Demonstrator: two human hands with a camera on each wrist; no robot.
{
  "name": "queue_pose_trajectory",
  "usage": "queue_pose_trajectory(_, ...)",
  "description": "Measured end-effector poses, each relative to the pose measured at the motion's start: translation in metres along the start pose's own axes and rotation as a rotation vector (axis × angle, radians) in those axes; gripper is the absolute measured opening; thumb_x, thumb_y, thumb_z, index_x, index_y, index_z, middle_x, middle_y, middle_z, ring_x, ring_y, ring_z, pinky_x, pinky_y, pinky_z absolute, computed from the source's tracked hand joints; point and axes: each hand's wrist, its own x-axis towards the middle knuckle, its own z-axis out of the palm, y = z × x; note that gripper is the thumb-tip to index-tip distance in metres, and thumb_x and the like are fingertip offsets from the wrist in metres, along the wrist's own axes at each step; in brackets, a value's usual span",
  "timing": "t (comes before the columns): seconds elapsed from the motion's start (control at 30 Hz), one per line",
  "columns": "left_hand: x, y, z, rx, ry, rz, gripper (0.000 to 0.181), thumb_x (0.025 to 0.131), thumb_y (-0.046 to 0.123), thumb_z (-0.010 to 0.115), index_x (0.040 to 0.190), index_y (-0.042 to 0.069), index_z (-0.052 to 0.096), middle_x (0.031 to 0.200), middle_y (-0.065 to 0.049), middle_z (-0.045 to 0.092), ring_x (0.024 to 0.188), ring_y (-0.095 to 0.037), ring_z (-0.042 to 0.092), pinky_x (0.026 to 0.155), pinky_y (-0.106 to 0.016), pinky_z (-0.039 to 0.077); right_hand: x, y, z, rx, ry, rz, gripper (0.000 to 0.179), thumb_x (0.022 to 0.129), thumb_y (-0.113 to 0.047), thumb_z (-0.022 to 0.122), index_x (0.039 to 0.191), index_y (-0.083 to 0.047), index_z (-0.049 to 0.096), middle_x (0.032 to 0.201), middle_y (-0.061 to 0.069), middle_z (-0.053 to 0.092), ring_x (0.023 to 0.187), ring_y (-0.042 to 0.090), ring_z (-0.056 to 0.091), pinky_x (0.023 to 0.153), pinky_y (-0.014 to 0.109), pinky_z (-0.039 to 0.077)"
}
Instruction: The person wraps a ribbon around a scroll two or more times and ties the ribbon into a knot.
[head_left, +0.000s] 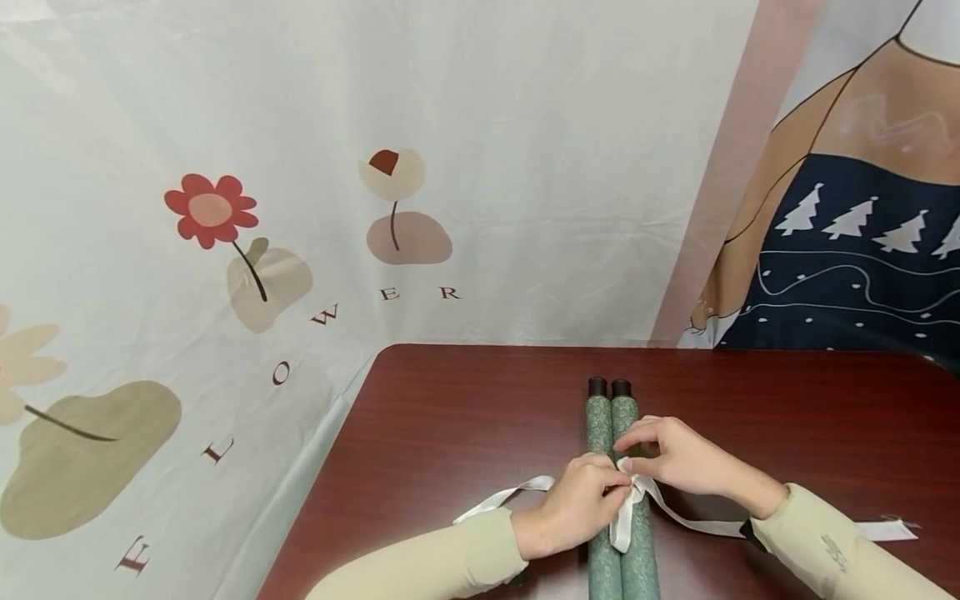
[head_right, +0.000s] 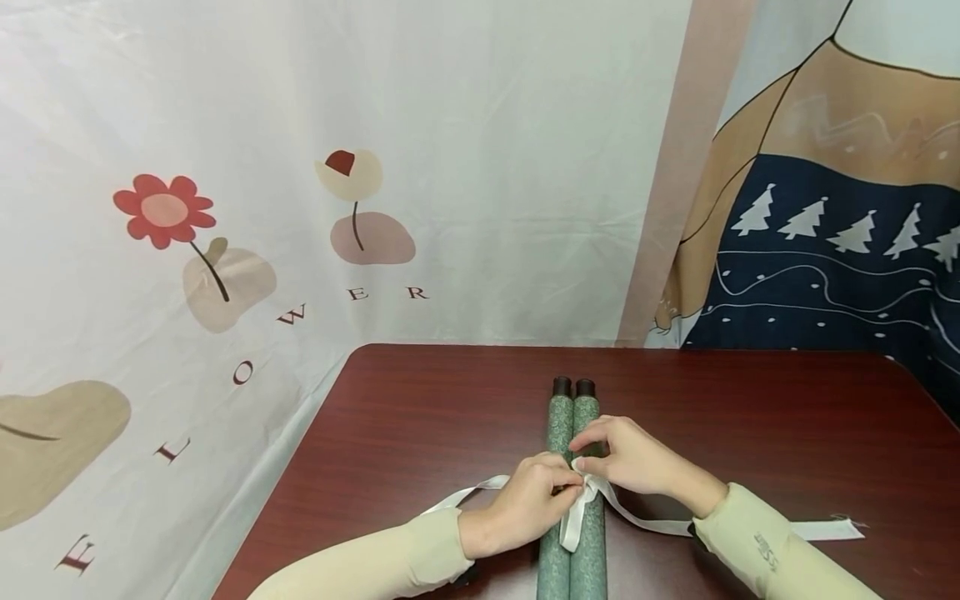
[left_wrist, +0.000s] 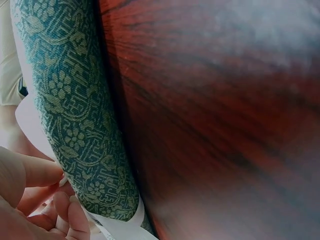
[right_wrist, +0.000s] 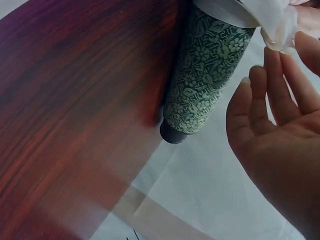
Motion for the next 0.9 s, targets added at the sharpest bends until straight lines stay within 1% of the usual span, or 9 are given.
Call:
queue_pose_trajectory(0.13,-0.001,0.0,0.0,0.006,0.012,0.013,0.01,0.094,0.007,0.075,0.09,0.011,0.082,0.082,0.008,0.067,0.078,0.005,0.056,0.075,-0.005,0.042,0.004,0.004,0.002,0.025,-0.022,-0.06,0.012,0.094,-0.008,0.077,0.099,-0.019,0.081,0.098,-0.011,0.073,0.091,0.007,0.064,0.076,0.032,0.055)
queue_pose_trajectory(0.23,-0.003,0.001,-0.001,0.006,0.02,-0.001,0.009,0.095,0.008,0.074,0.093,0.012,0.082,0.086,0.008,0.069,0.081,0.004,0.058,0.078,-0.005,0.044,0.005,0.005,0.004,0.037,-0.012,-0.087,0.015,0.094,-0.006,0.077,0.096,-0.019,0.082,0.094,-0.012,0.073,0.087,0.005,0.064,0.073,0.03,0.054)
queue_pose_trajectory(0.4,-0.007,0.003,-0.006,0.01,0.069,-0.027,0.005,0.094,0.012,0.075,0.094,0.012,0.08,0.089,0.007,0.07,0.086,0.0,0.06,0.08,-0.006,0.044,0.005,0.004,0.004,0.051,-0.004,-0.067,0.014,0.094,-0.005,0.076,0.095,-0.018,0.082,0.094,-0.011,0.073,0.086,0.005,0.064,0.071,0.028,0.054)
queue_pose_trajectory(0.47,-0.009,0.006,-0.008,0.024,0.089,-0.004,0.003,0.092,0.014,0.077,0.091,0.013,0.079,0.087,0.008,0.069,0.083,0.0,0.059,0.077,-0.007,0.044,0.005,0.004,0.004,0.05,-0.004,-0.056,0.013,0.094,-0.005,0.076,0.095,-0.017,0.082,0.094,-0.011,0.073,0.086,0.005,0.064,0.071,0.029,0.054)
queue_pose_trajectory(0.53,-0.012,0.009,-0.011,0.062,0.09,0.03,0.009,0.091,0.019,0.078,0.083,0.015,0.076,0.081,0.009,0.066,0.078,0.0,0.057,0.073,-0.007,0.043,0.005,0.004,0.004,0.052,-0.003,-0.049,0.012,0.094,-0.005,0.076,0.095,-0.015,0.082,0.094,-0.01,0.073,0.087,0.005,0.064,0.072,0.029,0.054)
queue_pose_trajectory(0.63,-0.018,0.016,-0.014,0.161,0.047,0.058,0.022,0.088,0.031,0.08,0.073,0.019,0.07,0.073,0.011,0.06,0.068,0.0,0.052,0.065,-0.01,0.041,0.006,0.004,0.005,0.049,0.003,-0.047,0.01,0.094,-0.005,0.077,0.096,-0.013,0.082,0.095,-0.009,0.073,0.088,0.006,0.064,0.073,0.03,0.054)
queue_pose_trajectory(0.73,-0.023,0.021,-0.016,0.232,-0.049,0.029,0.032,0.087,0.04,0.079,0.067,0.021,0.063,0.07,0.013,0.053,0.064,0.001,0.05,0.058,-0.011,0.038,0.006,0.004,0.005,0.039,0.011,-0.053,0.01,0.093,-0.006,0.077,0.095,-0.014,0.082,0.095,-0.01,0.073,0.088,0.005,0.064,0.074,0.03,0.054)
queue_pose_trajectory(0.83,-0.026,0.024,-0.016,0.249,-0.114,0.012,0.035,0.086,0.04,0.08,0.063,0.023,0.06,0.067,0.014,0.049,0.064,0.0,0.049,0.055,-0.012,0.036,0.006,0.005,0.005,0.031,0.015,-0.051,0.009,0.093,-0.007,0.077,0.095,-0.015,0.082,0.095,-0.011,0.073,0.088,0.005,0.064,0.074,0.03,0.054)
queue_pose_trajectory(0.9,-0.027,0.025,-0.016,0.248,-0.125,0.023,0.036,0.086,0.036,0.08,0.061,0.024,0.058,0.066,0.014,0.047,0.064,0.0,0.048,0.054,-0.012,0.036,0.006,0.005,0.004,0.028,0.017,-0.047,0.009,0.093,-0.007,0.077,0.095,-0.015,0.082,0.095,-0.011,0.073,0.088,0.005,0.064,0.074,0.03,0.054)
